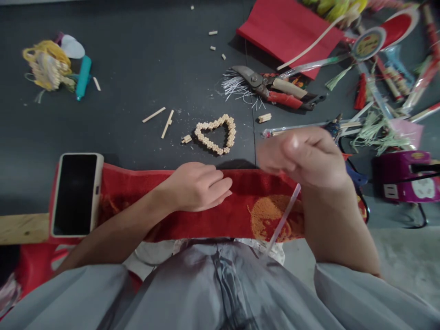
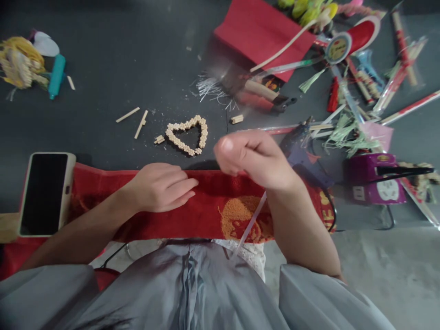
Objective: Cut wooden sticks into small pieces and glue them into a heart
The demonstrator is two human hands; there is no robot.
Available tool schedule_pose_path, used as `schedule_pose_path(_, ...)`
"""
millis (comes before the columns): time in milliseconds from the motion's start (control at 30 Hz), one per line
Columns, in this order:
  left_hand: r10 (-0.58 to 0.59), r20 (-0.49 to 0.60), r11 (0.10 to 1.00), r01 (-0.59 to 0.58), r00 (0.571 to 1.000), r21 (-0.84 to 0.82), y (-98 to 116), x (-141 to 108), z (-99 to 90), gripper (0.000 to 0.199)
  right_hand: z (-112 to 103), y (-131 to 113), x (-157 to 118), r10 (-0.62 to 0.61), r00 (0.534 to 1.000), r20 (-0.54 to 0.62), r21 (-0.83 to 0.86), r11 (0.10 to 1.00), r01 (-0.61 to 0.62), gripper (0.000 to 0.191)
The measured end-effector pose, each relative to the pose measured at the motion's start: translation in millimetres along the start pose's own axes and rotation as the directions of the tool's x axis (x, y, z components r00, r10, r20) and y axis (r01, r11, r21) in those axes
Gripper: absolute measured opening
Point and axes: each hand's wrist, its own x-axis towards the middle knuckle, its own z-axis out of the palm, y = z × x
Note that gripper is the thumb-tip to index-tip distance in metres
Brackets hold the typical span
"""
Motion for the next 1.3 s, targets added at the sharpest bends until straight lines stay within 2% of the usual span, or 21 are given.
schedule_pose_path(67, -0.001, -0.012, 1.0, 0.001, 1.0, -0.007, 0.3, -2.2, 1.3, 0.014, -2.6, 3.5, 4.6, -0.046, 0.964, -0.263, 0.049, 0.997, 0.061, 0.054)
schedule_pose_path(133, -0.004, -0.008, 1.0, 0.004, 1.0, -0.006, 1.1, -3.9, 2.0, 0.023, -11.1, 7.5, 9.9, -0.013, 0.885, -0.465, 0.073, 0.996, 0.053, 0.053)
schedule_pose_path(167, -0.004, -0.001, 1.0, 0.004, 1.0, -0.003, 1.5, -4.3, 1.8, 0.028, -17.2, 9.7, 12.2, 0.009, 0.844, -0.536, 0.075, 0.996, 0.037, 0.052)
schedule_pose_path(233, -0.001, 0.011, 1.0, 0.001, 1.0, -0.005, 2.3, -3.9, 0.9, 0.034, -29.8, 13.7, 16.0, -0.046, 0.773, -0.633, 0.002, 0.998, 0.061, 0.047)
schedule_pose_path(267, 0.001, 0.01, 1.0, -0.001, 1.0, -0.011, 2.6, -3.4, 0.2, 0.036, -34.8, 15.1, 17.7, -0.062, 0.697, -0.714, -0.015, 0.997, 0.072, 0.044)
schedule_pose_path(300, 0.003, 0.008, 1.0, -0.003, 1.0, -0.019, 2.6, -2.7, -0.5, 0.036, -38.1, 15.8, 19.4, -0.079, 0.573, -0.816, -0.018, 0.994, 0.111, 0.038)
schedule_pose_path(333, 0.003, 0.006, 1.0, -0.002, 1.0, -0.026, 2.4, -2.2, -0.9, 0.036, -39.5, 15.5, 20.9, -0.076, 0.425, -0.902, 0.001, 0.984, 0.179, 0.036)
schedule_pose_path(367, -0.002, -0.003, 1.0, 0.002, 1.0, -0.027, 2.0, -2.0, -1.2, 0.035, -39.1, 14.4, 22.4, -0.056, 0.307, -0.95, 0.027, 0.966, 0.259, 0.037)
schedule_pose_path(433, -0.016, -0.054, 1.0, 0.016, 0.998, 0.003, 0.4, -2.7, -0.7, 0.031, -34.8, 10.4, 24.4, -0.059, 0.224, -0.973, 0.024, 0.936, 0.352, 0.038)
schedule_pose_path(467, -0.023, -0.09, 0.999, 0.026, 0.996, 0.027, -0.8, -3.7, -0.1, 0.028, -32.3, 8.3, 25.0, -0.068, 0.218, -0.973, 0.017, 0.931, 0.365, 0.039)
schedule_pose_path(600, -0.055, -0.16, 0.995, 0.068, 0.986, 0.08, -5.1, -8.4, 1.9, 0.014, -31.8, 11.0, 25.4, -0.121, 0.238, -0.964, -0.034, 0.939, 0.343, 0.036)
schedule_pose_path(700, -0.073, -0.148, 0.995, 0.083, 0.986, 0.06, -5.8, -9.0, -0.1, 0.02, -44.4, 29.0, 25.5, -0.2, 0.229, -0.953, -0.142, 0.959, 0.247, 0.023)
schedule_pose_path(767, -0.142, -0.115, 0.988, 0.149, 0.983, 0.049, -5.6, -7.7, -2.8, 0.027, -54.4, 44.4, 24.8, -0.275, 0.372, -0.887, -0.234, 0.96, 0.152, 0.014)
schedule_pose_path(800, -0.206, -0.1, 0.977, 0.211, 0.974, 0.043, -5.8, -6.9, -4.2, 0.03, -58.3, 51.1, 24.1, -0.307, 0.488, -0.817, -0.299, 0.949, 0.097, 0.024)
schedule_pose_path(833, -0.284, -0.088, 0.957, 0.287, 0.955, 0.035, -6.4, -6.1, -5.3, 0.032, -60.5, 56.2, 23.2, -0.344, 0.572, -0.745, -0.379, 0.923, 0.062, 0.032)
schedule_pose_path(933, -0.505, -0.07, 0.862, 0.506, 0.86, 0.0, -10.7, -4.9, -5.8, 0.043, -55.0, 58.6, 20.2, -0.422, 0.728, -0.541, -0.656, 0.753, -0.051, 0.054)
schedule_pose_path(1000, -0.598, -0.041, 0.801, 0.599, 0.8, 0.007, -14.2, -5.1, -3.3, 0.055, -43.4, 51.5, 18.3, -0.344, 0.842, -0.416, -0.787, 0.6, -0.144, 0.069)
schedule_pose_path(1067, -0.648, -0.009, 0.761, 0.648, 0.762, 0.036, -16.5, -5.6, 1.0, 0.071, -30.7, 43.2, 16.7, -0.27, 0.915, -0.299, -0.87, 0.472, -0.145, 0.078)
schedule_pose_path(1133, -0.686, 0.021, 0.727, 0.684, 0.727, 0.066, -17.1, -5.5, 6.1, 0.084, -21.4, 38.5, 15.5, -0.183, 0.96, -0.211, -0.913, 0.389, -0.126, 0.084)
schedule_pose_path(1200, -0.712, 0.054, 0.702, 0.708, 0.7, 0.08, -16.6, -4.4, 10.6, 0.09, -16.9, 38.9, 15.0, -0.123, 0.982, -0.145, -0.928, 0.361, -0.091, 0.089)
schedule_pose_path(1300, -0.727, 0.078, 0.686, 0.723, 0.682, 0.076, -16.2, -1.4, 14.7, 0.09, -16.5, 45.2, 15.7, -0.083, 0.994, -0.076, -0.924, 0.38, -0.039, 0.093)
